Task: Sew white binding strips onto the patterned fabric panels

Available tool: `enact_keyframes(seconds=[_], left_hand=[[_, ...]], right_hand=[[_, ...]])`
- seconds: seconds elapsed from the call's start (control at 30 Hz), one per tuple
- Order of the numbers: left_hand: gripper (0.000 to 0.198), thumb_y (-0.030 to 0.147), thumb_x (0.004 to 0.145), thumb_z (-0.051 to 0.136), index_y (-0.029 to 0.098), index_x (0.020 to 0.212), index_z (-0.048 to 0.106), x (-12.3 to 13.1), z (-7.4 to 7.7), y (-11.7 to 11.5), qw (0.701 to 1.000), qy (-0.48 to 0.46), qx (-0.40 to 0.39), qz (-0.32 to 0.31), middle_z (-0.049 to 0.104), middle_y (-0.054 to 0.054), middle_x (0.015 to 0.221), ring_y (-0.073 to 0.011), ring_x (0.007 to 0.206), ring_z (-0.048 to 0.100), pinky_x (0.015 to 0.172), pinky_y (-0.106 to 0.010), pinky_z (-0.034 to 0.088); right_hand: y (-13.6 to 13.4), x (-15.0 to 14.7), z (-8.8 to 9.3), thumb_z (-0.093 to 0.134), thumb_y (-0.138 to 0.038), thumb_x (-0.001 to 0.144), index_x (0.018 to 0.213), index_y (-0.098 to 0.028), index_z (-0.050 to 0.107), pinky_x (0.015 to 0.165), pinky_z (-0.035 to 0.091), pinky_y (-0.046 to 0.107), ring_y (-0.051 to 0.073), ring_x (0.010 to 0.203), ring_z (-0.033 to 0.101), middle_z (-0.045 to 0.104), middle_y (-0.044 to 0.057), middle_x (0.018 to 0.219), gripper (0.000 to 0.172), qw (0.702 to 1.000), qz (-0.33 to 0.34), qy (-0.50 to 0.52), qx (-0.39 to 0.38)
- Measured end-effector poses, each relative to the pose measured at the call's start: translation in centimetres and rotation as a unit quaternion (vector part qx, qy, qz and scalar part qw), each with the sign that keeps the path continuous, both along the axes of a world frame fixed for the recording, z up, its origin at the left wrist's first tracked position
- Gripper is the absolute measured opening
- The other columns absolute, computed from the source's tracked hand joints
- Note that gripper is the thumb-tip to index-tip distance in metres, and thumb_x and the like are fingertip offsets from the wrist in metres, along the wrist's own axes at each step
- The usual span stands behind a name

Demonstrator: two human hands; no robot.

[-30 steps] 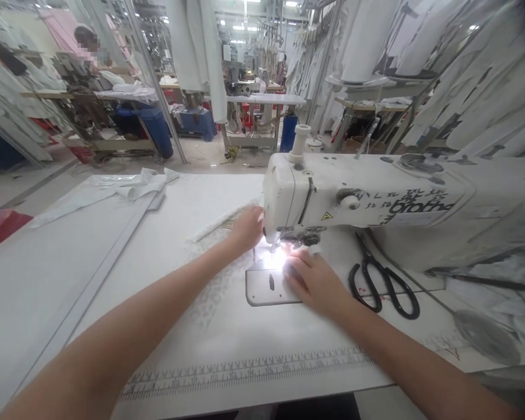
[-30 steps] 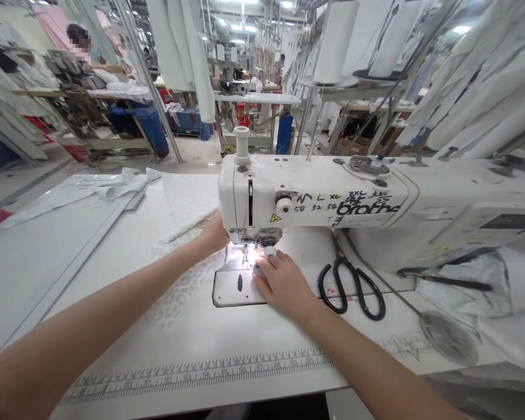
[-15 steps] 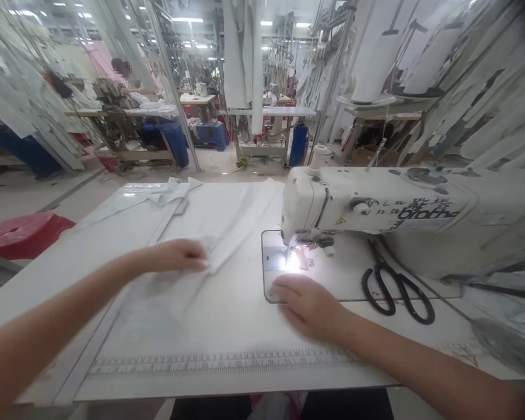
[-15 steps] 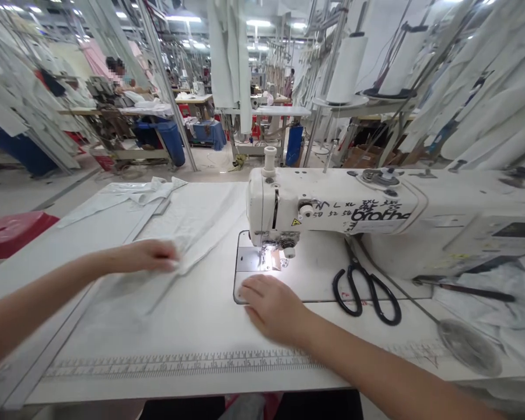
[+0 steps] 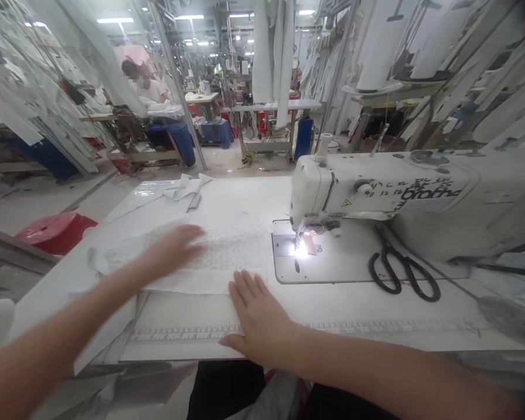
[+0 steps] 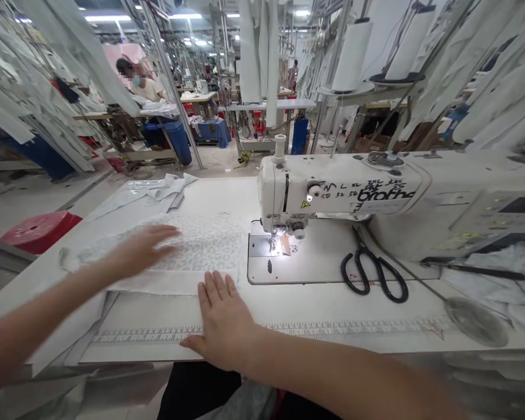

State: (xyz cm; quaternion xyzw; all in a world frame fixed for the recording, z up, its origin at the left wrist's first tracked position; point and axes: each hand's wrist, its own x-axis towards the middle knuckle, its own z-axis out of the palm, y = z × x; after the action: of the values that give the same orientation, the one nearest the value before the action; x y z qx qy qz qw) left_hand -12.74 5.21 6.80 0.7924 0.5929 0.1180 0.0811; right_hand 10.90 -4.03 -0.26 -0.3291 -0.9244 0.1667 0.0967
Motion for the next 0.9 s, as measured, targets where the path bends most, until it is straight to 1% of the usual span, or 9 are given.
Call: enact_keyframes(seconds=[0.07,0.13,0.2,0.3,0.43,0.57,0.67,0.77,0.9], left_hand=[[0.047,0.045,0.085,0.045,0.022,0.125,0.05,5.1,-3.4,0.2,0.995,0.014,-0.042,-0.093,0.047,-0.008,0.134,-0.0259,0.127,0.036,0.103,-0.047,0.031],[0.048,0.043,0.088,0.039,0.023,0.132,0.042,9.1,-5.7,0.4,0.991,0.03,-0.047,-0.119,0.036,-0.008,0.143,-0.0296,0.133,0.025,0.101,-0.055,0.028],[0.047,0.041,0.09,0.035,0.024,0.134,0.038,11.9,-6.7,1.2,0.992,0.04,-0.034,-0.119,0.03,-0.009,0.145,-0.0322,0.134,0.021,0.099,-0.061,0.026],[0.041,0.036,0.091,0.035,0.024,0.13,0.041,14.4,-7.0,2.9,0.99,0.034,-0.003,-0.138,0.035,-0.01,0.142,-0.0322,0.133,0.024,0.096,-0.061,0.028],[0.027,0.028,0.091,0.034,0.018,0.097,0.058,16.6,-7.1,5.1,0.983,0.017,0.042,-0.178,0.055,-0.012,0.118,-0.0311,0.125,0.035,0.09,-0.055,0.036],[0.029,0.025,0.09,0.036,0.015,0.07,0.054,18.1,-7.3,6.5,0.982,0.015,0.048,-0.182,0.061,-0.012,0.094,-0.0311,0.113,0.044,0.086,-0.052,0.039],[0.025,0.023,0.089,0.038,0.016,0.071,0.054,18.4,-7.3,6.6,0.985,0.009,0.054,-0.167,0.06,-0.013,0.089,-0.0318,0.11,0.046,0.086,-0.053,0.039],[0.015,0.021,0.087,0.042,0.016,0.083,0.055,18.0,-7.1,5.5,0.985,-0.019,0.069,-0.157,0.058,-0.011,0.092,-0.0275,0.103,0.05,0.086,-0.049,0.042],[0.017,0.019,0.087,0.042,0.019,0.099,0.054,16.8,-7.2,3.3,0.966,-0.093,0.048,-0.237,0.057,-0.007,0.108,-0.0203,0.106,0.051,0.09,-0.039,0.045]], right_hand=[[0.1,2.4,-0.1,0.036,-0.054,0.089,0.139,0.005,0.023,0.111,0.021,0.049,0.035,0.135,0.011,0.015,0.024,0.146,0.079,1.0,-0.023,-0.01,0.006],[1.0,5.1,-0.3,0.041,-0.05,0.089,0.136,0.006,0.03,0.11,0.025,0.048,0.034,0.134,0.021,0.025,0.025,0.143,0.074,0.998,-0.041,-0.019,0.033],[2.2,7.6,-0.4,0.043,-0.046,0.089,0.133,0.004,0.037,0.109,0.027,0.048,0.033,0.131,0.028,0.034,0.024,0.14,0.067,0.996,-0.043,-0.014,0.074],[3.7,10.3,-0.5,0.045,-0.043,0.089,0.127,0.0,0.047,0.108,0.027,0.051,0.033,0.128,0.034,0.047,0.02,0.132,0.058,0.991,-0.046,0.0,0.129],[5.5,12.4,-0.3,0.047,-0.042,0.088,0.122,-0.004,0.051,0.108,0.027,0.05,0.032,0.126,0.035,0.053,0.017,0.126,0.051,0.986,-0.053,0.005,0.156],[6.7,13.7,-0.4,0.046,-0.043,0.088,0.12,-0.006,0.052,0.108,0.025,0.05,0.031,0.125,0.037,0.053,0.016,0.125,0.049,0.985,-0.056,0.003,0.161],[7.0,14.2,-0.8,0.045,-0.042,0.088,0.119,-0.008,0.052,0.109,0.023,0.05,0.031,0.125,0.036,0.053,0.015,0.125,0.047,0.985,-0.064,0.013,0.163],[7.0,14.4,-1.0,0.044,-0.041,0.088,0.12,-0.01,0.05,0.109,0.023,0.05,0.029,0.124,0.037,0.053,0.013,0.126,0.045,0.985,-0.071,0.032,0.156],[7.0,14.5,-1.1,0.046,-0.04,0.088,0.12,-0.01,0.05,0.109,0.023,0.049,0.029,0.123,0.037,0.053,0.012,0.125,0.044,0.986,-0.077,0.046,0.144]])
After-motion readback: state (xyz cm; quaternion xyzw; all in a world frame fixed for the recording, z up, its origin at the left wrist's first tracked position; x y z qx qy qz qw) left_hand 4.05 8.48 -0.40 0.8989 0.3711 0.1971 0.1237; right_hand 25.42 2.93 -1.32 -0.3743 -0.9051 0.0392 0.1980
